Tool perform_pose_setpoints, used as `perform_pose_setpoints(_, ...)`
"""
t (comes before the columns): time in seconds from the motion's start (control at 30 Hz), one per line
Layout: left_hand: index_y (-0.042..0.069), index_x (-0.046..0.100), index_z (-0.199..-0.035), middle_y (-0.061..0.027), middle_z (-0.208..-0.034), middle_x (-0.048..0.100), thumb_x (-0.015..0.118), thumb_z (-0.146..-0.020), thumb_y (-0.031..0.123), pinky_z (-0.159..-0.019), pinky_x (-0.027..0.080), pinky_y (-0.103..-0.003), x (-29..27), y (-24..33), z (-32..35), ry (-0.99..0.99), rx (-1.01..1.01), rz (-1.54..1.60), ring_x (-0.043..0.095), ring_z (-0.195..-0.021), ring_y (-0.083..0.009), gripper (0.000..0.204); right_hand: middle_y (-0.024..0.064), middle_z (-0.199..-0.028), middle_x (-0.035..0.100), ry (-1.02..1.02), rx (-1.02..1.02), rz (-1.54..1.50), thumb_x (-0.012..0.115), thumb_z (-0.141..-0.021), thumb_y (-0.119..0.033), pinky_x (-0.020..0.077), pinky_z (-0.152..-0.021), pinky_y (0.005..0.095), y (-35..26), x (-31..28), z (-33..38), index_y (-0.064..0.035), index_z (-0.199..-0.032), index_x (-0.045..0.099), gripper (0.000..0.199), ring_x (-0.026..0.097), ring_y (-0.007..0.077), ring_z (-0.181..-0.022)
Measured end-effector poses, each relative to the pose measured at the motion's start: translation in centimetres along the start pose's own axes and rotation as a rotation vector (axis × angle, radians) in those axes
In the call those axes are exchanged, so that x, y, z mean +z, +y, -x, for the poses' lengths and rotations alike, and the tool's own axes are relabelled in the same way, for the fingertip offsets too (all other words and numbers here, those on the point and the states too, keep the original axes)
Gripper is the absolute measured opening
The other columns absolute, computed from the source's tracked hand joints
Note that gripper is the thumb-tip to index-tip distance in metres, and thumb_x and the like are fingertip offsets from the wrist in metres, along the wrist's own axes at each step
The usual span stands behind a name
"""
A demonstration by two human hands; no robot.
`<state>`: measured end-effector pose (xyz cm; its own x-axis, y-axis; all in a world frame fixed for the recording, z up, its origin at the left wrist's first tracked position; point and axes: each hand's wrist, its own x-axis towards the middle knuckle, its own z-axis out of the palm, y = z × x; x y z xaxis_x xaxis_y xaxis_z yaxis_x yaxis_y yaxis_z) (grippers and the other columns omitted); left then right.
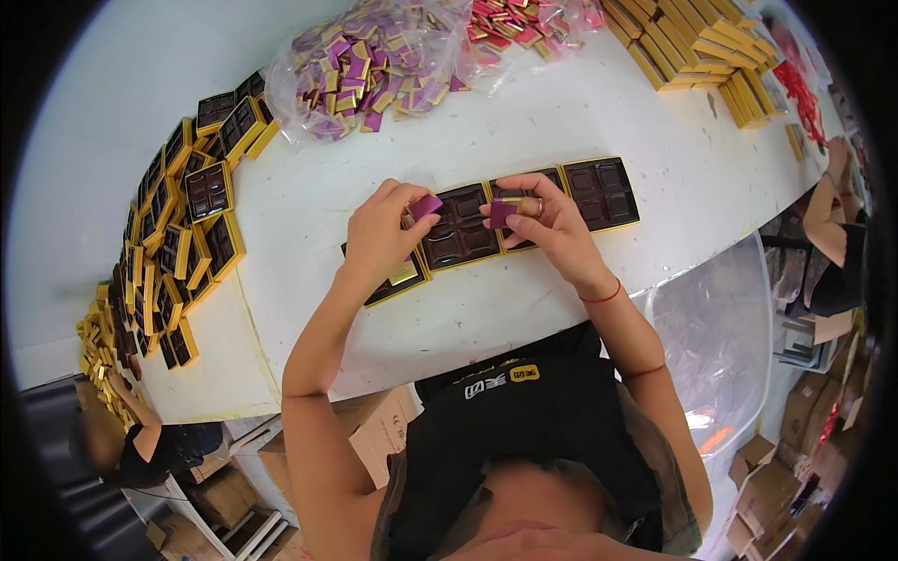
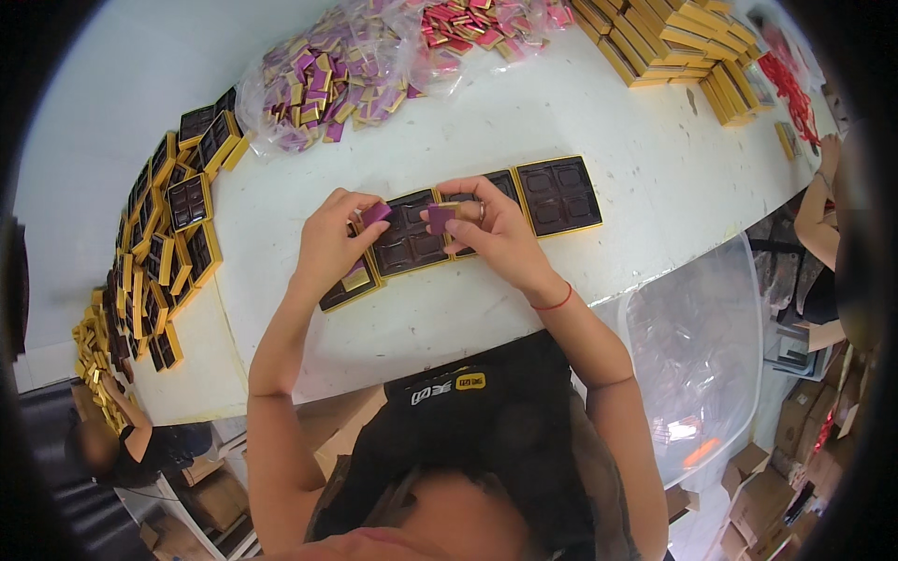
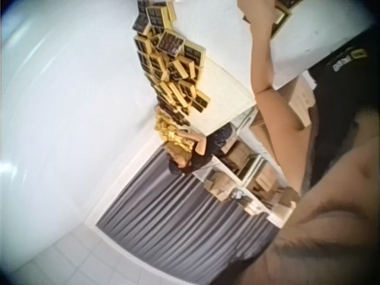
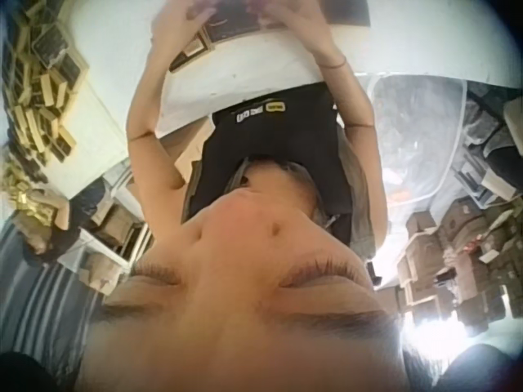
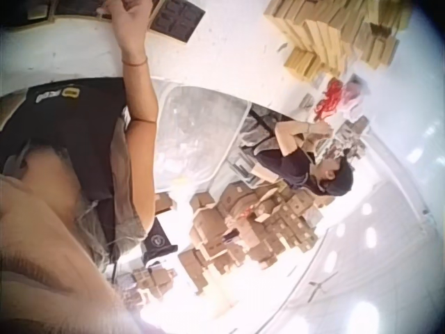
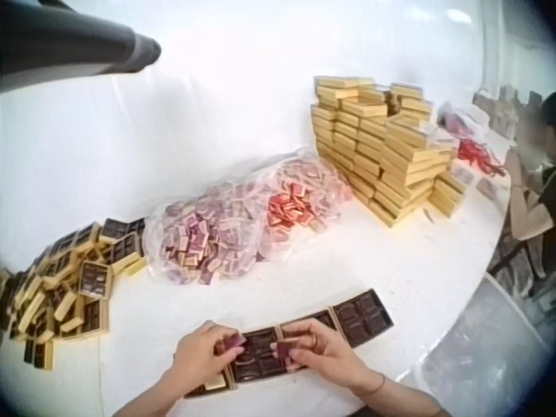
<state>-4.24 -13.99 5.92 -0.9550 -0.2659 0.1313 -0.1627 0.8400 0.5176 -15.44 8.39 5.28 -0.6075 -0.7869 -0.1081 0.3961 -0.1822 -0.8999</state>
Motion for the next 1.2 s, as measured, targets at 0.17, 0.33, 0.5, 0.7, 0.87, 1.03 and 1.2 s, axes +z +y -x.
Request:
perform_pose_setpoints(0.17, 0.013, 0.066, -0.121, 0.0000, -0.075, 0.062, 0.067, -0.090, 0.013, -0.062, 0.046, -0.025, -0.3, -0.7, -0.7, 0.118, -0.102, 0.074, 0.056, -0.066, -0.0095, 0.031, 0.0042, -0.100, 0.068, 0.022, -0.014, 0.021, 0.061, -0.093, 0.000, 0.0507, -0.066, 0.0200, 0.6, -0.3, 0.3, -0.0029, -0.120, 0.056, 0.028, 0.066, 0.0081, -0.086)
perform_pose_setpoints(0.33, 0.004, 0.057, -0.116, -0.0005, -0.081, 0.063, 0.061, -0.093, 0.005, -0.065, 0.048, -0.023, 0.4, -1.6, -0.9, 0.005, -0.272, 0.957, 0.059, -0.072, -0.0085, 0.023, 0.0018, -0.095, 0.065, 0.091, -0.022, 0.168, 0.063, -0.091, 0.001, 0.0492, -0.062, 0.0193, 0.0, 0.1, 0.5, -0.0021, -0.111, 0.057, 0.021, 0.066, 0.0073, -0.079)
perform_pose_setpoints(0.5, 0.003, 0.053, -0.117, -0.0072, -0.094, 0.065, 0.062, -0.091, -0.001, -0.077, 0.054, -0.026, 1.0, -0.7, -0.5, 0.063, -0.308, 1.082, 0.066, -0.088, -0.0122, 0.028, 0.0067, -0.106, 0.060, 0.027, -0.399, 0.360, 0.061, -0.087, 0.007, 0.0525, -0.069, 0.0207, 1.8, -0.7, 0.4, 0.0003, -0.101, 0.060, 0.016, 0.066, 0.0119, -0.089)
perform_pose_setpoints(0.7, 0.002, 0.056, -0.114, -0.0055, -0.097, 0.065, 0.061, -0.091, -0.004, -0.083, 0.051, -0.025, 3.3, -1.4, 0.9, 0.081, -0.187, 0.955, 0.065, -0.093, -0.0137, 0.024, 0.0094, -0.117, 0.054, -0.167, -0.276, 0.326, 0.055, -0.086, 0.014, 0.0529, -0.086, 0.0271, 0.7, -0.7, 0.9, -0.0005, -0.102, 0.064, 0.023, 0.062, 0.0156, -0.101)
perform_pose_setpoints(0.87, 0.004, 0.063, -0.092, -0.0045, -0.087, 0.062, 0.071, -0.083, 0.003, -0.076, 0.047, -0.028, 2.3, 0.2, 0.2, 0.145, -0.072, 0.294, 0.059, -0.083, -0.0145, 0.013, 0.0085, -0.112, 0.056, 0.008, -0.291, 0.273, 0.060, -0.084, 0.013, 0.0536, -0.084, 0.0246, 1.0, 1.0, 0.4, -0.0013, -0.112, 0.060, 0.031, 0.063, 0.0144, -0.099)
perform_pose_setpoints(1.03, 0.004, 0.062, -0.086, -0.0061, -0.083, 0.059, 0.074, -0.081, 0.008, -0.075, 0.046, -0.031, 2.5, -1.5, 0.3, 0.178, -0.039, 0.281, 0.058, -0.081, -0.0189, 0.014, 0.0042, -0.100, 0.061, 0.009, -0.156, 0.353, 0.062, -0.086, 0.009, 0.0531, -0.080, 0.0245, 1.2, -0.2, -0.1, -0.0051, -0.123, 0.055, 0.041, 0.064, 0.0118, -0.094)
perform_pose_setpoints(1.2, 0.005, 0.067, -0.096, -0.0068, -0.095, 0.063, 0.072, -0.083, 0.010, -0.081, 0.047, -0.034, 1.8, -1.6, 0.8, 0.123, -0.060, 0.214, 0.059, -0.088, -0.0220, 0.014, 0.0081, -0.093, 0.064, -0.152, -0.314, 0.792, 0.061, -0.088, 0.005, 0.0527, -0.074, 0.0282, 0.3, -0.8, -1.3, -0.0043, -0.125, 0.052, 0.039, 0.068, 0.0171, -0.084)
